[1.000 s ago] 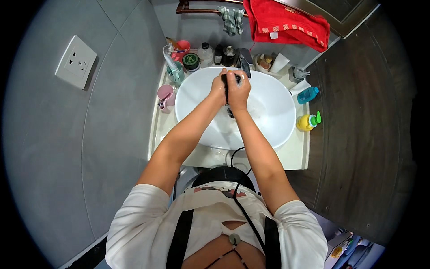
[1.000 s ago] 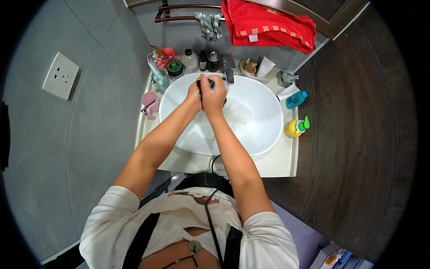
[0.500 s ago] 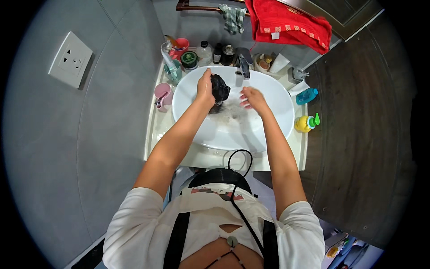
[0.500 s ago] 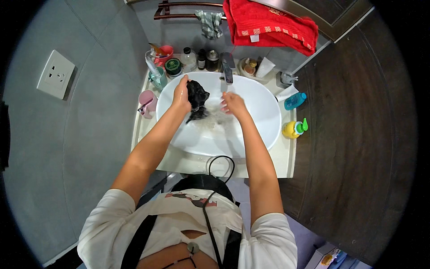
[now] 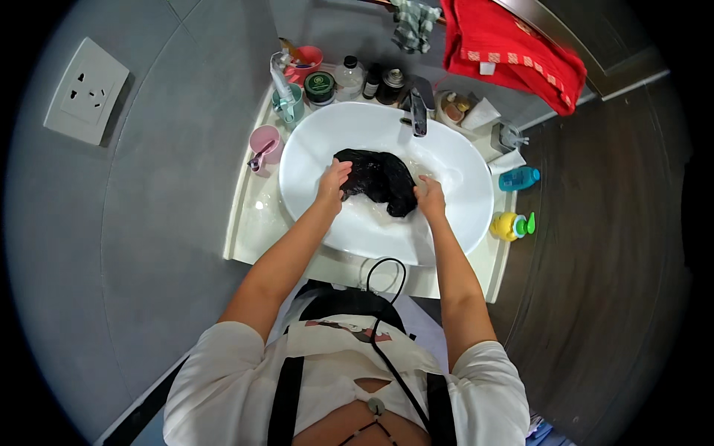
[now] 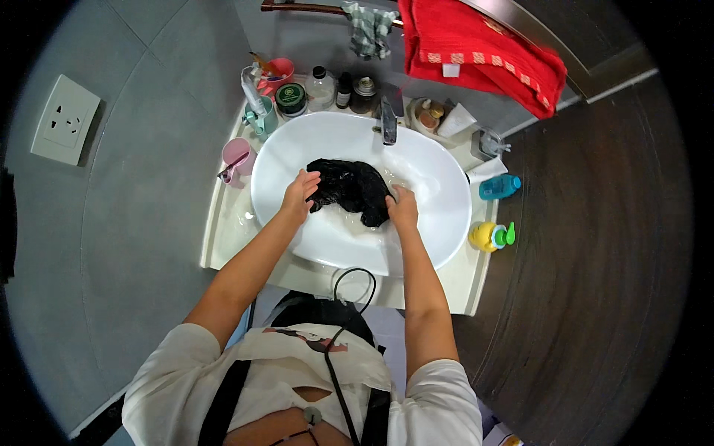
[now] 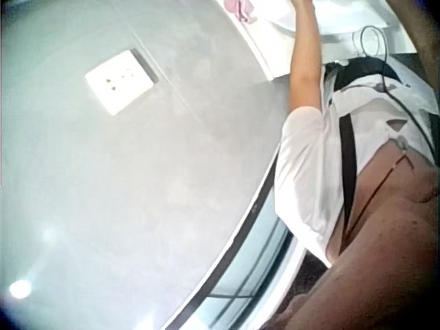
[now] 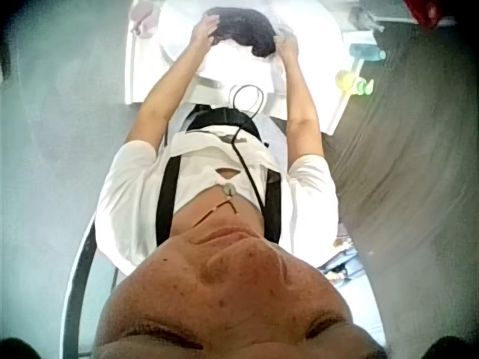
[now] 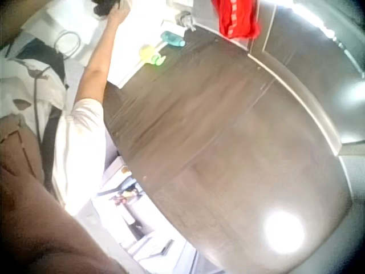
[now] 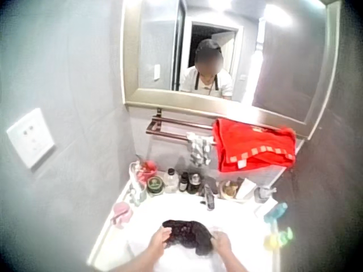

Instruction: The person washes a black garment by hand in a sink filled with water, scrubbing different sections of the fabric and wringing it out repeatedly.

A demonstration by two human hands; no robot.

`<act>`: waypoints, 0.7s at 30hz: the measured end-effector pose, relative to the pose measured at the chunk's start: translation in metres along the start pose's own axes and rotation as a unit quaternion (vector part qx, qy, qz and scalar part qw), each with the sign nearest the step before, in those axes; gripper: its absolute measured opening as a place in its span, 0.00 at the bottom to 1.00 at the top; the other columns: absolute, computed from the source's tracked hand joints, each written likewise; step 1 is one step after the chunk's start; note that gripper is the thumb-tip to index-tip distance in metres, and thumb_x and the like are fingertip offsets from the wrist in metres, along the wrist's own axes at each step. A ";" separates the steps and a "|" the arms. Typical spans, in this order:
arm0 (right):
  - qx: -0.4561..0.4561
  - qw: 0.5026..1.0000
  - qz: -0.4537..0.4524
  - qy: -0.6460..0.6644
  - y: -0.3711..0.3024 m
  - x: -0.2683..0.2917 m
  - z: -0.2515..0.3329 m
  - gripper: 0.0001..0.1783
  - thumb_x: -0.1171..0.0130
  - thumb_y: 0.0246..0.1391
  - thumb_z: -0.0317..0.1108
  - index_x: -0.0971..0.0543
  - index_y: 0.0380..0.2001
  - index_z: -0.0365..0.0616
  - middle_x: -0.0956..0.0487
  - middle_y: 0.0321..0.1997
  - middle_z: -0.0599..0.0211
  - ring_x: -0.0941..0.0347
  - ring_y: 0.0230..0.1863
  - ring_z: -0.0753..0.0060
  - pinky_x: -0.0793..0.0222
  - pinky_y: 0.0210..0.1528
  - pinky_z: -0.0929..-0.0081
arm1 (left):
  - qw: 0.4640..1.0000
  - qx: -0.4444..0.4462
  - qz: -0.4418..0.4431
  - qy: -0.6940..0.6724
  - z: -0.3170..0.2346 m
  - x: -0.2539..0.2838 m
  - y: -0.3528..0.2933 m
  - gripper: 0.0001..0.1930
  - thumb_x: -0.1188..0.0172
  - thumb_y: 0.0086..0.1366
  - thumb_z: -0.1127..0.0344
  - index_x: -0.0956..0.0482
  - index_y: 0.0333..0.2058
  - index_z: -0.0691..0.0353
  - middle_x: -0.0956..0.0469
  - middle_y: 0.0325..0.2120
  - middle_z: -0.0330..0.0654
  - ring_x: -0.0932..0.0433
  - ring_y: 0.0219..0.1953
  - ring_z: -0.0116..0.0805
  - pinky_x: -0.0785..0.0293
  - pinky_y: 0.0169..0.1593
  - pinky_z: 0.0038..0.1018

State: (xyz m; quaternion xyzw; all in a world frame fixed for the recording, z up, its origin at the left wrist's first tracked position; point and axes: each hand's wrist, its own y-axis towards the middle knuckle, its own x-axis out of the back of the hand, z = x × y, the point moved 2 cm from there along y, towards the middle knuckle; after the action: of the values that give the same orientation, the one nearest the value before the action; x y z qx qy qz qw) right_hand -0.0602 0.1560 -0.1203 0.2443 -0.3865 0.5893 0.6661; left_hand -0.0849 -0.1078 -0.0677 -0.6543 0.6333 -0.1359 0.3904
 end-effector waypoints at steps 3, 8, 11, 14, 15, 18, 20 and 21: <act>0.132 0.984 0.020 -0.115 0.006 -0.007 0.035 0.37 0.39 0.37 0.51 0.37 0.53 0.58 0.45 0.60 0.51 0.47 0.58 0.51 0.47 0.55 0.56 | 0.999 0.000 -0.044 -0.023 0.011 0.021 0.010 0.24 0.65 0.62 0.45 0.29 0.44 0.55 0.34 0.49 0.40 0.43 0.54 0.35 0.59 0.57 0.43; 0.203 0.964 0.063 -0.158 0.002 -0.049 0.054 0.48 0.37 0.31 0.56 0.45 0.58 0.62 0.52 0.61 0.42 0.50 0.58 0.41 0.51 0.56 0.52 | 0.996 0.022 -0.082 -0.037 0.028 0.041 0.008 0.22 0.63 0.62 0.47 0.28 0.42 0.56 0.31 0.43 0.37 0.38 0.50 0.32 0.52 0.55 0.39; 0.291 0.939 0.120 -0.137 -0.012 -0.064 0.061 0.35 0.38 0.36 0.46 0.36 0.52 0.59 0.39 0.53 0.47 0.38 0.50 0.47 0.39 0.49 0.60 | 0.995 0.045 -0.069 -0.063 0.034 0.049 0.002 0.22 0.62 0.63 0.48 0.30 0.44 0.57 0.31 0.44 0.38 0.37 0.49 0.30 0.45 0.52 0.31; 0.063 0.995 0.051 -0.065 -0.009 -0.063 0.044 0.29 0.39 0.38 0.39 0.33 0.48 0.55 0.35 0.47 0.52 0.34 0.44 0.50 0.35 0.44 0.62 | 0.993 0.057 -0.053 -0.090 0.042 0.058 0.006 0.22 0.64 0.63 0.49 0.31 0.45 0.58 0.32 0.44 0.40 0.36 0.49 0.32 0.42 0.51 0.30; -0.021 0.997 -0.048 -0.060 -0.019 -0.065 0.041 0.25 0.40 0.38 0.35 0.31 0.44 0.55 0.33 0.40 0.55 0.33 0.41 0.51 0.35 0.40 0.61 | 0.992 0.058 -0.048 -0.097 0.045 0.061 0.008 0.22 0.65 0.64 0.50 0.31 0.45 0.59 0.32 0.45 0.42 0.36 0.49 0.33 0.42 0.52 0.31; 0.027 0.982 0.067 -0.176 -0.023 -0.077 0.031 0.25 0.42 0.39 0.33 0.32 0.45 0.52 0.34 0.45 0.54 0.32 0.41 0.49 0.34 0.41 0.62 | 0.993 0.057 -0.040 -0.093 0.044 0.055 0.009 0.23 0.65 0.64 0.50 0.32 0.46 0.60 0.33 0.46 0.42 0.36 0.50 0.34 0.42 0.53 0.32; 0.112 0.967 0.129 -0.191 -0.028 -0.067 0.041 0.25 0.40 0.36 0.33 0.32 0.43 0.52 0.33 0.42 0.54 0.32 0.40 0.50 0.34 0.40 0.61 | 0.994 0.057 -0.030 -0.088 0.040 0.055 0.007 0.23 0.63 0.64 0.50 0.33 0.48 0.60 0.35 0.48 0.43 0.38 0.51 0.35 0.43 0.54 0.32; 0.126 0.959 0.163 -0.194 -0.026 -0.055 0.044 0.25 0.40 0.35 0.33 0.31 0.42 0.52 0.33 0.42 0.54 0.31 0.40 0.50 0.33 0.40 0.61 | 0.995 0.050 -0.016 -0.087 0.041 0.058 0.009 0.23 0.62 0.63 0.49 0.34 0.48 0.59 0.35 0.49 0.42 0.39 0.52 0.35 0.44 0.55 0.32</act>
State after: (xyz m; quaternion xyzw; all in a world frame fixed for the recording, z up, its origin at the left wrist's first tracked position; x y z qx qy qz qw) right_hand -0.0452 0.0841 -0.1360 0.3694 -0.4658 0.6750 0.4369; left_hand -0.0547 -0.1474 -0.1192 -0.6530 0.5787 -0.1160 0.4745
